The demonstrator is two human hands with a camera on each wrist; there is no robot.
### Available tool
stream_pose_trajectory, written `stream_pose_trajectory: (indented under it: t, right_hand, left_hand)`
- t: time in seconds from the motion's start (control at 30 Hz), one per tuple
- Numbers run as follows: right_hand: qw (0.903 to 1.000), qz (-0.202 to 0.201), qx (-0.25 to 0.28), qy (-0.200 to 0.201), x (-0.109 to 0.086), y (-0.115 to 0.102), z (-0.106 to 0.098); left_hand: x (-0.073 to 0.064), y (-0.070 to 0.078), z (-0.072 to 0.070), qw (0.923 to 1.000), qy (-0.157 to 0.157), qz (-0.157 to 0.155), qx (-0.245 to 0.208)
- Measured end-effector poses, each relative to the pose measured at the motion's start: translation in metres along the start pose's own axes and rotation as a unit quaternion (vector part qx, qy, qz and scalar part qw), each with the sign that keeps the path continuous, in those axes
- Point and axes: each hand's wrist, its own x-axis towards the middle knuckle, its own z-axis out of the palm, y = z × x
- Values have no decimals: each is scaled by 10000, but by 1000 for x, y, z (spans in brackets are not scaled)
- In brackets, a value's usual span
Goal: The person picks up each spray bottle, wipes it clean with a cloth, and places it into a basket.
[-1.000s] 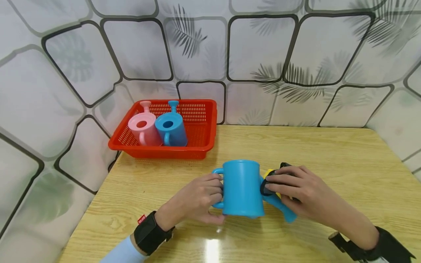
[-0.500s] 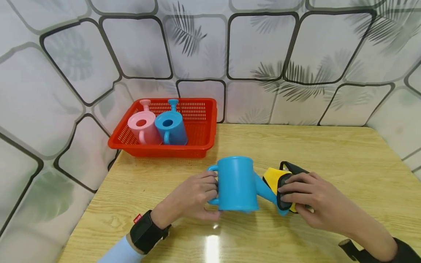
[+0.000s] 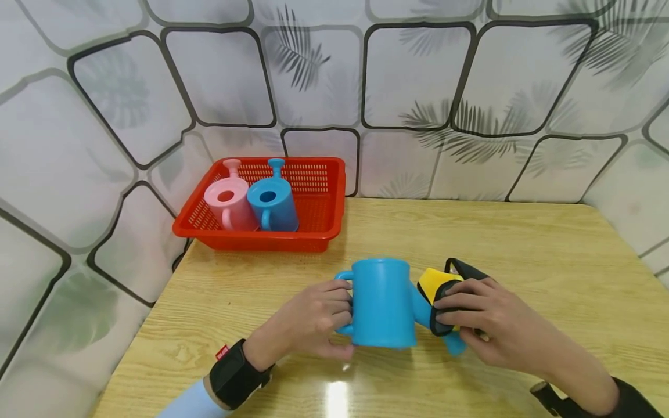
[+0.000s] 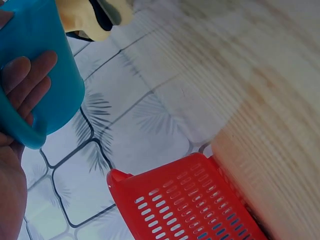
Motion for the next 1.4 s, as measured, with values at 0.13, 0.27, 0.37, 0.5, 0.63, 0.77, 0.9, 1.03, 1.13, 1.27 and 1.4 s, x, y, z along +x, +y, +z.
stream_pose_trajectory:
  t: [0.13, 0.27, 0.37, 0.5, 0.63, 0.77, 0.9, 1.03, 1.13, 1.27, 1.4]
  right_hand:
    - [9999, 62, -83, 15, 1, -2, 2]
    - [9992, 216, -264, 185, 1, -2, 4]
    - [9959, 624, -523, 400, -2, 6, 2]
    - [9849, 1618, -604, 95, -21, 24, -1]
    - [9548, 2631, -5, -1386, -42, 30, 6]
    - [9318, 2944, 288, -2102, -45, 30, 15]
    - [9273, 3017, 329, -2191, -42, 31, 16]
    - [9224, 3086, 497, -2269, -42, 32, 14]
    - [9225, 3120, 546, -2207, -42, 33, 13]
    - [9241, 3155, 555, -2085, -43, 34, 12]
    - [9270, 3142, 657, -1942, -45, 33, 13]
  left_hand:
    - [1, 3, 3, 9998, 10, 178, 75]
    - [3, 5, 4, 9997, -12, 221, 71]
    - [3, 0, -1, 9996, 65, 82, 251]
    - [-1, -19, -12, 9966, 563, -511, 326]
    - [-6, -43, -20, 9765, 1347, -1607, -493]
    - [-11, -63, -22, 9222, 2031, -2938, -1484]
    - [-16, -76, -20, 8696, 2272, -3989, -1818]
    - [-17, -87, -19, 8479, 2343, -4448, -1684]
    - [-15, -95, -18, 8376, 2363, -4639, -1654]
    - [-10, -103, -15, 8176, 2195, -5028, -1749]
    - [-7, -107, -10, 8099, 1893, -5392, -1324]
